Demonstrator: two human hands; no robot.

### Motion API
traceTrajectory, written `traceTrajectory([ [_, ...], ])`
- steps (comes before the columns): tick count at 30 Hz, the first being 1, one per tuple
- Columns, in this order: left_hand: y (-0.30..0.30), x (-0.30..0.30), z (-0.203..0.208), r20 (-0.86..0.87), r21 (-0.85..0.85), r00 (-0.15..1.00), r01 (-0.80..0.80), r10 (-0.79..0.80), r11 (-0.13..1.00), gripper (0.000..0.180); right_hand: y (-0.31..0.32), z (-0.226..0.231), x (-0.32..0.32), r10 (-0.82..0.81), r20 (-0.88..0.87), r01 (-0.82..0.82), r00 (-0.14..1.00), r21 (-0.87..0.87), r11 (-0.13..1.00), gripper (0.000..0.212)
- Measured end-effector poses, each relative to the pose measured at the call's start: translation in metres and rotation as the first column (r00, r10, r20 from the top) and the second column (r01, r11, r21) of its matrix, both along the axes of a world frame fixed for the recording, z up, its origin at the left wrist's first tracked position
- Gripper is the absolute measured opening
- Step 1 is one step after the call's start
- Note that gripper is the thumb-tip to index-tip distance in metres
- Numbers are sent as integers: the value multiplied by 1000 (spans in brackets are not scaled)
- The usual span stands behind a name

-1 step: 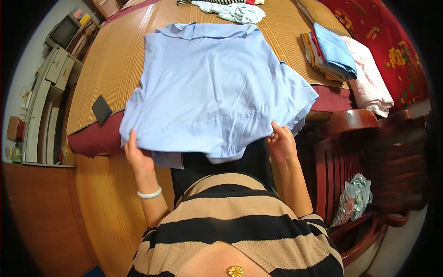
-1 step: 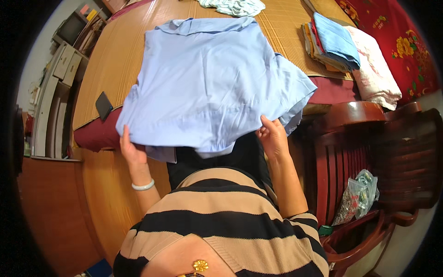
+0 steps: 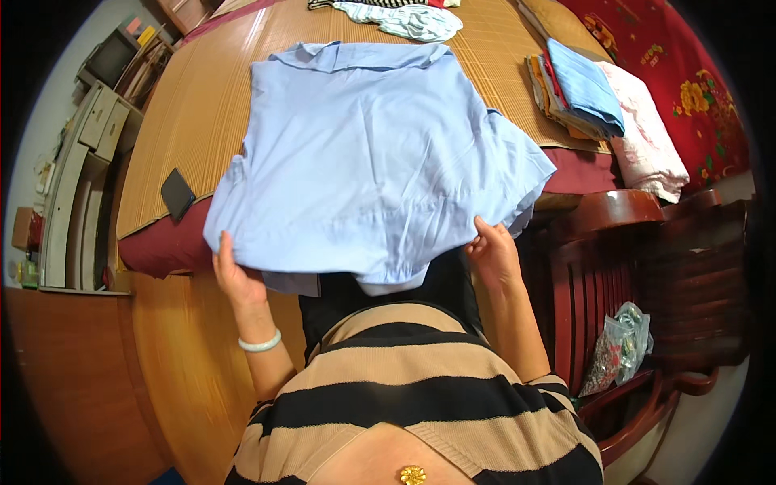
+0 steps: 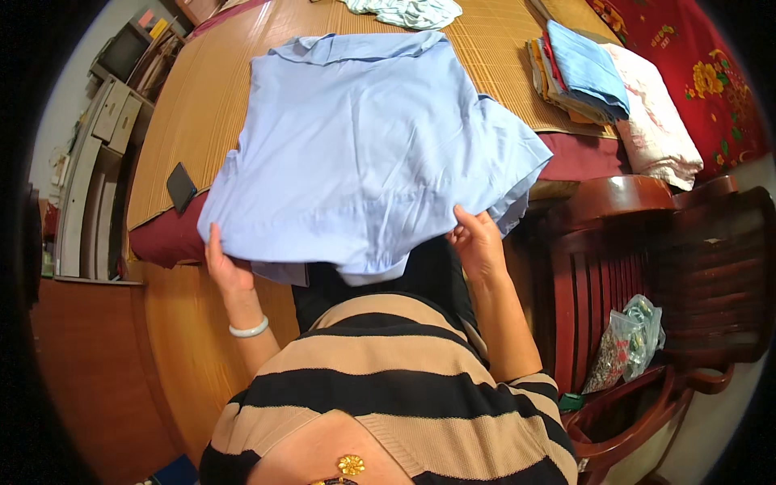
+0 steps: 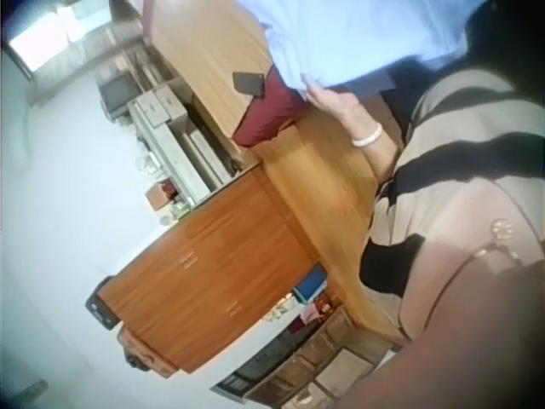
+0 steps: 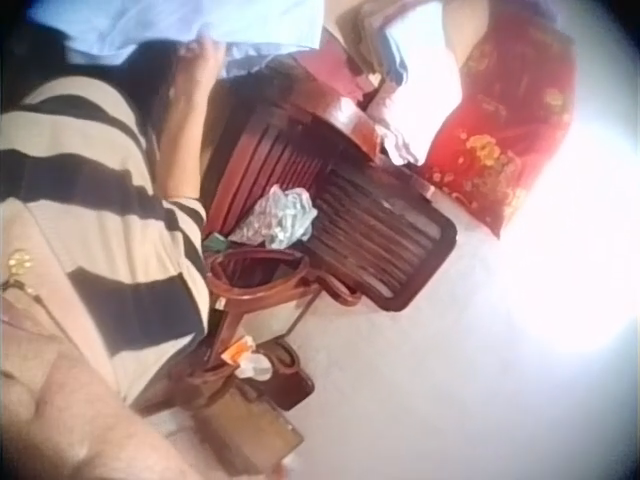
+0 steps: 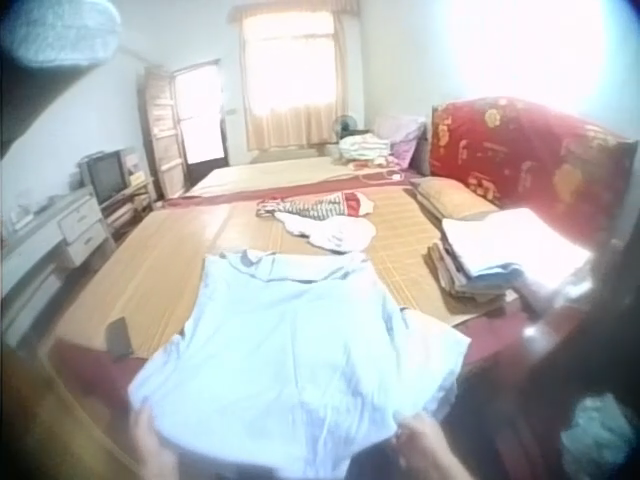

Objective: Folding a light blue shirt on a bed.

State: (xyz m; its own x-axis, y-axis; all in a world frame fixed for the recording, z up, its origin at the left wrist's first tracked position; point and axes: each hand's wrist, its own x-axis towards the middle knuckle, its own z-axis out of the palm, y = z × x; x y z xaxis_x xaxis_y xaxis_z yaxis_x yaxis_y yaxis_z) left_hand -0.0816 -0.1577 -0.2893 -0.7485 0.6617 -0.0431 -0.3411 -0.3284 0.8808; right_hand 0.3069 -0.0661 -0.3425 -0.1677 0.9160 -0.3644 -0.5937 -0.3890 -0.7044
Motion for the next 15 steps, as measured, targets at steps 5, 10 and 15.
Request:
traceTrajectory([
  [5,-6,-6,-8,157,-35,988,3,2,999,47,-21,-20,14,201,82,-196,976,-70,978,14],
  [10,-16,-2,-52,384,-50,918,125,-96,991,49,-10,-62,25,-84,-24,80,996,-149,986,12],
  [15,-28,-11,-82,336,-71,934,155,-123,985,45,7,-66,15,-228,-9,225,974,-139,964,15],
])
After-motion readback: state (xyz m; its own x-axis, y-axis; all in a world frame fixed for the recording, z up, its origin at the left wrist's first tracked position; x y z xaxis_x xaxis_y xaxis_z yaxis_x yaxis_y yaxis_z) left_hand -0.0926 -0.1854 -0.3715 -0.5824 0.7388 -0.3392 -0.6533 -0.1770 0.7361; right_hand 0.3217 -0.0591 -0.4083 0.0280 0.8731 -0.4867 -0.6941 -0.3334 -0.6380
